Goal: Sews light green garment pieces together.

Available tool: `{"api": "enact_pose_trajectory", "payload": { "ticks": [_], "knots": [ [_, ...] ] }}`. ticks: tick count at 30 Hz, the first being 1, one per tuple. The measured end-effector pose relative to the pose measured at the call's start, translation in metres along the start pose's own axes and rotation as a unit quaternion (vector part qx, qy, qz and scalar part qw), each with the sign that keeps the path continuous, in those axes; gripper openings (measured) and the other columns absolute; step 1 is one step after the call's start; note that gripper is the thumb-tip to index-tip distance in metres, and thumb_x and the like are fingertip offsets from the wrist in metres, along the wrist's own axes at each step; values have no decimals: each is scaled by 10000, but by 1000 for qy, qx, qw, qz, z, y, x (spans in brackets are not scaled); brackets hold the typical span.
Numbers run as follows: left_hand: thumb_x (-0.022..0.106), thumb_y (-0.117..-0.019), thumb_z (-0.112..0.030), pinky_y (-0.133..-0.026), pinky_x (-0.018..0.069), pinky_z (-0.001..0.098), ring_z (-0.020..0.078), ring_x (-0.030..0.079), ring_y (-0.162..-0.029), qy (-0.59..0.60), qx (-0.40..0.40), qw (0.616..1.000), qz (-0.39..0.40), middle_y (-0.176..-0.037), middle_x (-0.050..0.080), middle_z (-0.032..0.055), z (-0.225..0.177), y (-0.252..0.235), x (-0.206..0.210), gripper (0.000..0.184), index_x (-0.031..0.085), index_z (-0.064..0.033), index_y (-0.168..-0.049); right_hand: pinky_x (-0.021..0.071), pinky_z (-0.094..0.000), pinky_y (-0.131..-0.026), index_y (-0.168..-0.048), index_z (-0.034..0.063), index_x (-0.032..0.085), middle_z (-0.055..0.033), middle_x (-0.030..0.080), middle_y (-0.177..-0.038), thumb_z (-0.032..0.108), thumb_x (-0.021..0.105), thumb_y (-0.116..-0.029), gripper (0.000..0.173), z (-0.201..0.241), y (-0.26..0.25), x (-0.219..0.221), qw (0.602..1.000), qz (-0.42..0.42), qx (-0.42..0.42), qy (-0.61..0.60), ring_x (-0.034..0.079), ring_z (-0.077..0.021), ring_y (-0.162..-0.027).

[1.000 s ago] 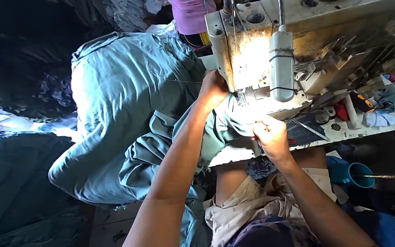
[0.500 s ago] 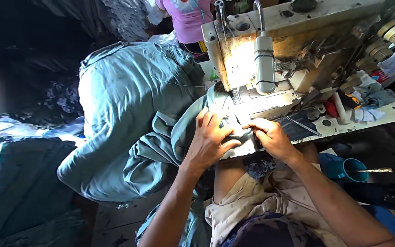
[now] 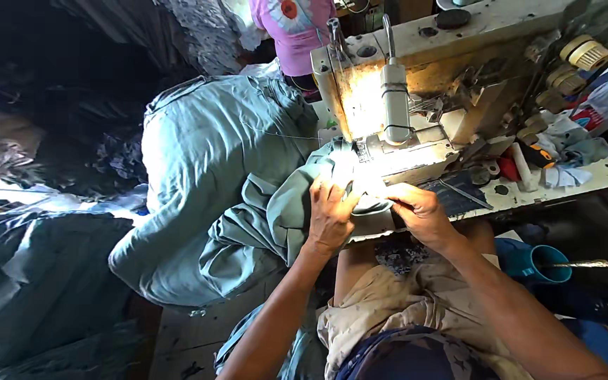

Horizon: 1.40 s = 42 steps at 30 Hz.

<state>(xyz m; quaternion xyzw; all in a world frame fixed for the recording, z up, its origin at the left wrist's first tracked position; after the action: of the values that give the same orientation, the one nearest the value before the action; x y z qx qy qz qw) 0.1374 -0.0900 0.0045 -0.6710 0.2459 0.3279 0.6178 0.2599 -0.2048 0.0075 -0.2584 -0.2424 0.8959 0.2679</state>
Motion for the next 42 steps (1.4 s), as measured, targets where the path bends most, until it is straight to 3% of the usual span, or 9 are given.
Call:
{"api": "enact_pose_trajectory", "payload": {
  "ticks": [6, 16, 22, 25, 27, 32, 37, 39, 42],
  "knots": [
    [666, -854, -116, -1185, 251, 642, 352, 555, -1272, -8, 4, 999, 49, -1268, 677, 87, -5, -20, -23, 170, 781, -157, -972, 607, -293, -864, -1042, 37, 761, -43, 722, -1060, 26, 647, -976, 132, -7, 10, 0, 997, -41, 57, -27, 691, -117, -985],
    [636, -834, -99, -1185, 235, 664, 370, 559, -1269, -26, 13, 996, 83, -1251, 675, 117, 10, -43, -21, 193, 777, -121, -965, 597, -271, -686, -1021, 63, 752, -23, 713, -1010, 75, 657, -985, 103, -16, -4, 4, 991, -76, 102, -34, 673, -95, -797],
    [601, -852, -52, -1187, 292, 614, 369, 530, -1318, 12, 36, 991, 130, -1287, 647, 151, 19, -53, -27, 241, 762, -82, -1029, 612, -280, -765, -1048, 29, 750, -63, 716, -1025, 48, 673, -970, 111, -22, -21, 8, 990, -98, 83, -49, 691, -107, -868],
    [729, -852, -359, -1169, 296, 641, 365, 467, -1385, 15, 24, 978, 208, -1431, 560, 139, 25, -52, -44, 324, 760, -140, -1088, 613, -281, -779, -1058, 24, 748, -65, 722, -1021, 51, 670, -975, 117, -24, -24, 10, 992, -93, 78, -46, 696, -105, -878],
    [695, -848, -631, -1154, 321, 637, 344, 456, -1401, 0, 4, 974, 226, -1466, 538, 100, 36, -49, -62, 492, 746, -160, -981, 612, -280, -783, -1055, 18, 750, -69, 723, -1008, 44, 661, -976, 121, -23, -26, 9, 993, -84, 68, -40, 696, -105, -878],
    [699, -914, -439, -1107, 426, 538, 308, 507, -1352, 41, 17, 983, 179, -1431, 566, 99, 21, -50, -109, 334, 722, -107, -883, 574, -296, -899, -1083, 43, 768, -70, 738, -1028, 55, 633, -980, 170, -5, -34, 10, 998, -5, 9, 69, 694, -117, -973],
    [726, -963, -286, -1016, 553, 403, 225, 647, -1201, 165, 73, 977, 113, -1248, 681, 112, -22, -43, -111, 260, 713, -37, -888, 600, -336, -866, -1139, 105, 763, -49, 730, -1131, 54, 619, -985, 217, 30, -20, 18, 984, 98, -93, 117, 694, -141, -1039],
    [726, -965, -290, -944, 576, 362, 192, 677, -1101, 199, 74, 972, 102, -1096, 714, 73, -20, -39, -104, 248, 708, -61, -872, 610, -317, -817, -1126, 96, 756, -40, 722, -1128, 73, 610, -1009, 189, 38, -12, 19, 982, 108, -104, 112, 698, -124, -1011],
    [720, -960, -368, -783, 570, 337, 149, 683, -891, 202, 67, 971, 111, -880, 698, 21, -11, -36, -96, 304, 703, -96, -826, 602, -310, -885, -1093, 53, 750, -57, 714, -1129, 65, 628, -999, 154, 31, -8, 16, 989, 99, -88, 59, 688, -126, -1043]
  ]
}}
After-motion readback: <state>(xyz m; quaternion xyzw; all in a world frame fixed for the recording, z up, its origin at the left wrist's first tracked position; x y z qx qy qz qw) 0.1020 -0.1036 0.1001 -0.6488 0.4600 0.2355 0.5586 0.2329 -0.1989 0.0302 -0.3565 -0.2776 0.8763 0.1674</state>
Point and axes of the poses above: each hand's wrist, its own y-axis away from the middle knuckle, its own x-axis out of the palm, z = x × y, the point moved 10 cm from there along -y, towards the middle knuckle
